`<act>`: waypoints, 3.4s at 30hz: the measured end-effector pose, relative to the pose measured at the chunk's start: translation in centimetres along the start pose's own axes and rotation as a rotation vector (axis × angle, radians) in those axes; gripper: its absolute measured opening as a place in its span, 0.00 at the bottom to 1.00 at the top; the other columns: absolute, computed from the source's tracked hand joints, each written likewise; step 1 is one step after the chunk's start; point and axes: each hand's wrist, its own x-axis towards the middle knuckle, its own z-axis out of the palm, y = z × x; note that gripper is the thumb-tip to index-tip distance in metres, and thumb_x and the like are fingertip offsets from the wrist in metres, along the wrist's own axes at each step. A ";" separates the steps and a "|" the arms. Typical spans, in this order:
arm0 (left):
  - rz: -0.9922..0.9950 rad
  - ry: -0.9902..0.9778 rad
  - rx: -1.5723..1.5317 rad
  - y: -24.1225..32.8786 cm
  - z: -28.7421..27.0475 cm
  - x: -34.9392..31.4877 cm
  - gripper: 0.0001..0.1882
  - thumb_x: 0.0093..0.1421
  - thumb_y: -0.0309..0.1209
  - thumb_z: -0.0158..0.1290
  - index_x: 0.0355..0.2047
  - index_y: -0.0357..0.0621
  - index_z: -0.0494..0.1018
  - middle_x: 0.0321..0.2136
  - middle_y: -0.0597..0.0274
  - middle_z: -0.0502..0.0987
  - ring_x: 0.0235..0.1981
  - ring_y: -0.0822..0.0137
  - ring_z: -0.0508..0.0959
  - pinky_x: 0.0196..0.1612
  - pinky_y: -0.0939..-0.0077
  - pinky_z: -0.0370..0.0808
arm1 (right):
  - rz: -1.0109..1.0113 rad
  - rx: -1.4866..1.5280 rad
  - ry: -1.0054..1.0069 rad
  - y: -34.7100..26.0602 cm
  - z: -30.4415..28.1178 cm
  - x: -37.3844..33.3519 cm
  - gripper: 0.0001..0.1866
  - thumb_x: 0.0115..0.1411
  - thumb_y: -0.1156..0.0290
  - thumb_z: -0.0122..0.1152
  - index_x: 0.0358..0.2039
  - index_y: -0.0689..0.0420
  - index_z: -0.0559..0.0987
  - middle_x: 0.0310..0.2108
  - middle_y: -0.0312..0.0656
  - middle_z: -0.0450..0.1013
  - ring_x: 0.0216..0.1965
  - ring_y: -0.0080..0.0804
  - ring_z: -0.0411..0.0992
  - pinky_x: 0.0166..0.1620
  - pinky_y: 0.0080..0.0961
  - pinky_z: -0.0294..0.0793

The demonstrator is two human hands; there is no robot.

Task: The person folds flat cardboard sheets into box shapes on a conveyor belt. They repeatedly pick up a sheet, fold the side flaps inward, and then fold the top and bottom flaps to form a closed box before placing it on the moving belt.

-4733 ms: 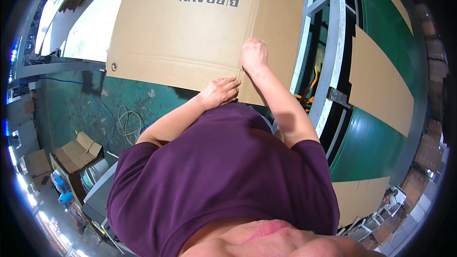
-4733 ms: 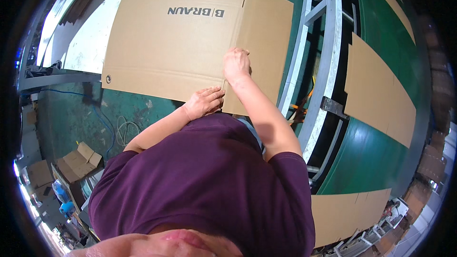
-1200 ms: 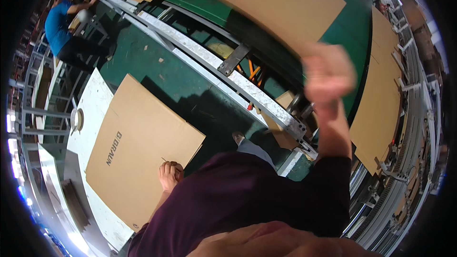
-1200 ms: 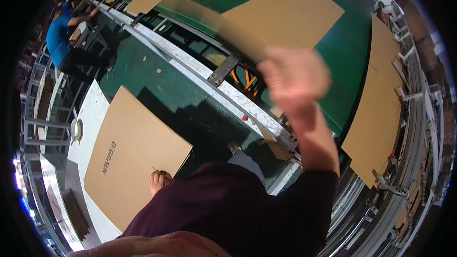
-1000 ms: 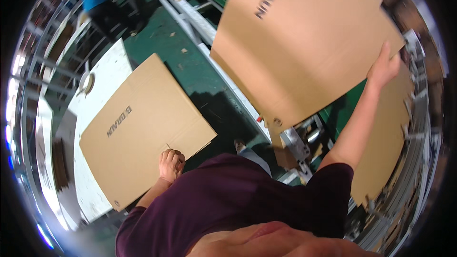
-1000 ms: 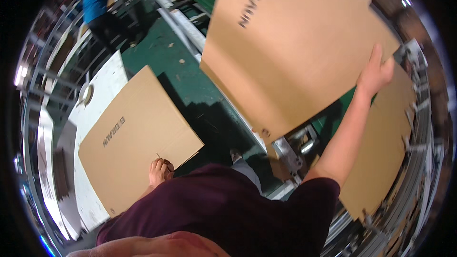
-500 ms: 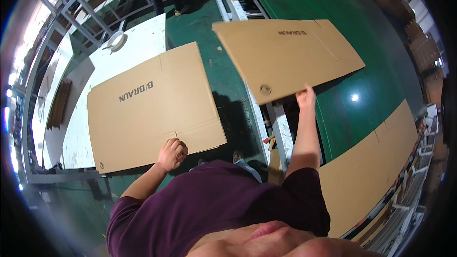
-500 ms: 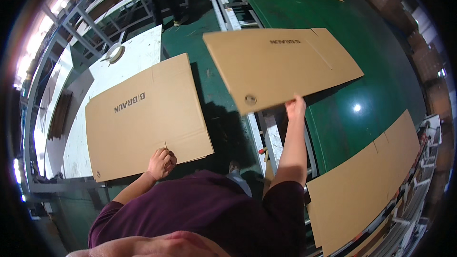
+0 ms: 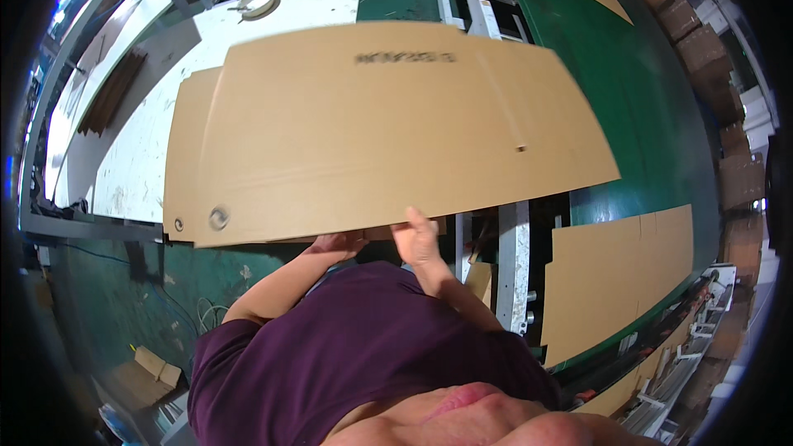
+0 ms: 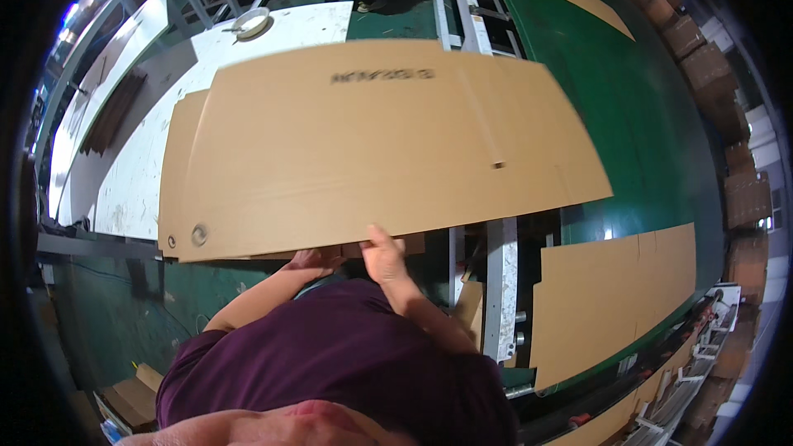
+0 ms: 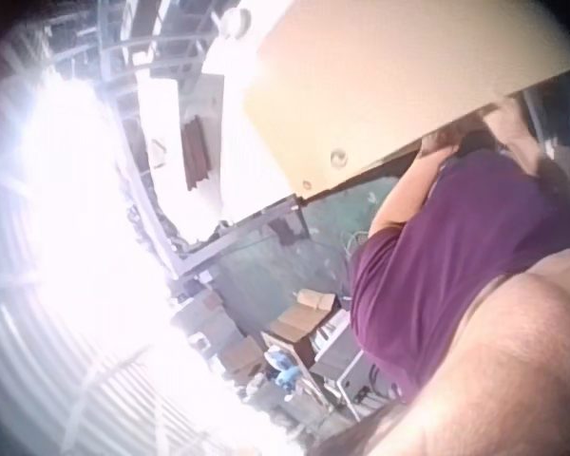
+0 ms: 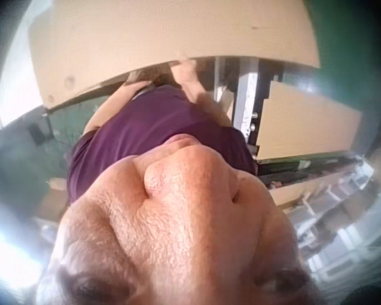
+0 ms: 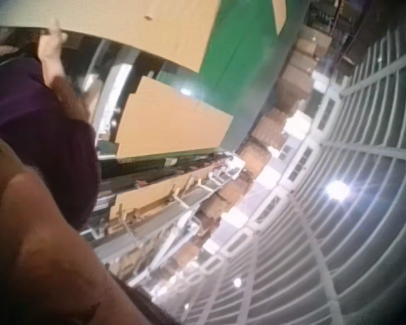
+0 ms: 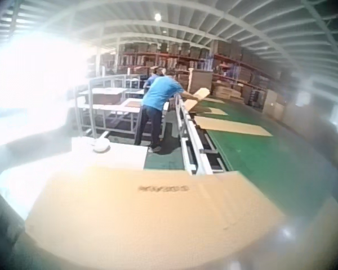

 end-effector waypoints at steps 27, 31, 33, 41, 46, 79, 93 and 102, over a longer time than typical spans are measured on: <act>-0.082 -0.040 -0.299 0.6 0.7 -2.6 0.18 0.56 0.36 0.51 0.46 0.44 0.70 0.47 0.46 0.70 0.49 0.50 0.70 0.51 0.58 0.69 | 0.402 -0.236 -0.149 13.6 2.9 -4.6 0.15 0.65 0.77 0.47 0.51 0.69 0.66 0.53 0.53 0.66 0.54 0.43 0.67 0.60 0.42 0.66; -0.151 -0.042 -0.426 0.7 -1.1 -5.3 0.17 0.56 0.36 0.50 0.45 0.44 0.70 0.47 0.46 0.70 0.49 0.50 0.71 0.50 0.58 0.69 | 0.851 -0.064 -0.179 16.5 2.7 -3.1 0.22 0.70 0.64 0.41 0.54 0.71 0.62 0.56 0.57 0.64 0.57 0.47 0.65 0.63 0.38 0.63; -0.202 -0.007 -0.575 1.4 -2.2 -7.1 0.17 0.56 0.35 0.50 0.45 0.44 0.70 0.47 0.46 0.70 0.48 0.50 0.71 0.50 0.58 0.69 | 0.994 -0.006 -0.092 18.1 2.6 -2.7 0.23 0.70 0.61 0.41 0.53 0.71 0.63 0.56 0.57 0.63 0.56 0.48 0.66 0.61 0.40 0.66; -0.444 -0.347 -0.499 -0.4 -10.3 -12.0 0.07 0.55 0.34 0.54 0.30 0.44 0.75 0.24 0.55 0.77 0.27 0.52 0.78 0.29 0.62 0.74 | 1.286 -0.353 -0.081 18.8 0.5 -0.2 0.25 0.67 0.52 0.44 0.50 0.63 0.69 0.45 0.51 0.72 0.47 0.43 0.72 0.49 0.37 0.75; -0.257 0.119 -0.383 0.4 -10.0 -3.2 0.15 0.54 0.32 0.55 0.43 0.49 0.74 0.45 0.59 0.74 0.50 0.57 0.73 0.49 0.65 0.73 | 1.083 -0.957 -0.820 9.7 -1.5 -0.8 0.14 0.60 0.65 0.55 0.39 0.62 0.79 0.38 0.44 0.76 0.43 0.27 0.72 0.46 0.26 0.71; 0.104 0.036 -0.480 -3.9 -3.9 -0.2 0.37 0.46 0.46 0.61 0.53 0.39 0.66 0.57 0.48 0.65 0.61 0.48 0.61 0.64 0.53 0.56 | -0.164 -2.216 -0.076 1.2 1.6 11.6 0.19 0.50 0.56 0.65 0.37 0.57 0.80 0.45 0.51 0.71 0.50 0.46 0.69 0.49 0.39 0.70; -1.418 0.166 0.163 -48.5 -8.6 -10.8 0.32 0.57 0.54 0.48 0.52 0.44 0.71 0.53 0.47 0.71 0.54 0.47 0.70 0.58 0.59 0.65 | -0.173 -1.547 0.307 -7.2 -5.9 24.5 0.37 0.37 0.62 0.79 0.46 0.68 0.75 0.45 0.53 0.73 0.44 0.43 0.73 0.48 0.35 0.73; -1.590 0.265 -0.887 -54.9 -12.6 -14.1 0.34 0.63 0.58 0.41 0.56 0.44 0.69 0.53 0.60 0.72 0.53 0.65 0.70 0.55 0.70 0.65 | 0.128 -1.101 0.287 -7.9 -4.8 24.9 0.30 0.44 0.77 0.75 0.47 0.65 0.71 0.43 0.43 0.74 0.41 0.30 0.73 0.46 0.28 0.74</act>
